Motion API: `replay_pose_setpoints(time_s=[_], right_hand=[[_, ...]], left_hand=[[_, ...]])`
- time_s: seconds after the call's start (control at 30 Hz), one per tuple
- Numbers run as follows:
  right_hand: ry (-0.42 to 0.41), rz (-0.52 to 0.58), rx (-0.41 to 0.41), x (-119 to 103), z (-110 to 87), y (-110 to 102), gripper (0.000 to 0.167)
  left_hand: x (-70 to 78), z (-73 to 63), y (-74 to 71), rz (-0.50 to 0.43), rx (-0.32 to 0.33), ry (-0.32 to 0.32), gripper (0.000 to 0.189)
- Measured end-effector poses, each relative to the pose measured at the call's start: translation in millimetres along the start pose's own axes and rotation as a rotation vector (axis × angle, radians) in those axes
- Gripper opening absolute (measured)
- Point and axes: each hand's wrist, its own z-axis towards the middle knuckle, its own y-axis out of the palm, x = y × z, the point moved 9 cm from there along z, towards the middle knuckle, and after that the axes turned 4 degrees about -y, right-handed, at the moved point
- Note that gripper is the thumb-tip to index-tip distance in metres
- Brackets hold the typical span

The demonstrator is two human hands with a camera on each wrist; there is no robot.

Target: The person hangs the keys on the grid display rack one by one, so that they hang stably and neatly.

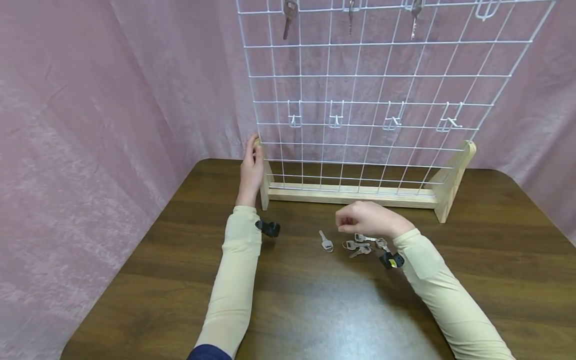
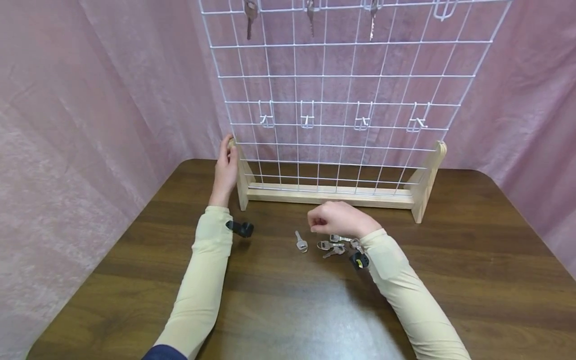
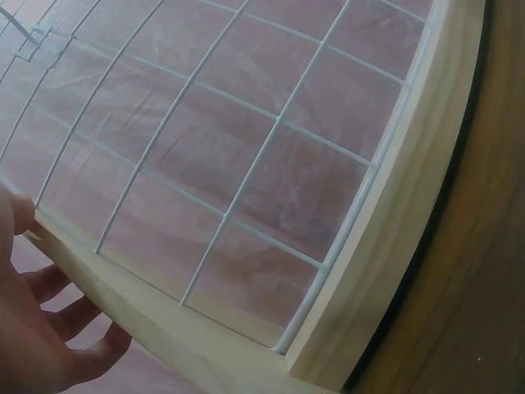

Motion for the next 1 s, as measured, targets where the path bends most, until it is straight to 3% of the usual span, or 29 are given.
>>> replay_pose_setpoints(time_s=[0.2,0.53,0.8,1.0], right_hand=[[0.022,0.101,-0.131,12,-6.5,18,0.014],[0.066,0.184,-0.22,33,-14.2,28,0.016],[0.0,0.13,-0.185,37,-14.5,27,0.015],[0.002,0.124,-0.127,45,-20.6,11,0.012]], left_hand=[[-2.3,-2.0,2.9,0.004,-0.015,0.009,0.045],[0.9,1.3,-0.7,0.003,-0.026,0.035,0.046],[1.4,0.8,-0.2,0.007,-0.03,0.037,0.046],[1.4,-0.2,-0.2,0.001,-0.034,0.034,0.046]])
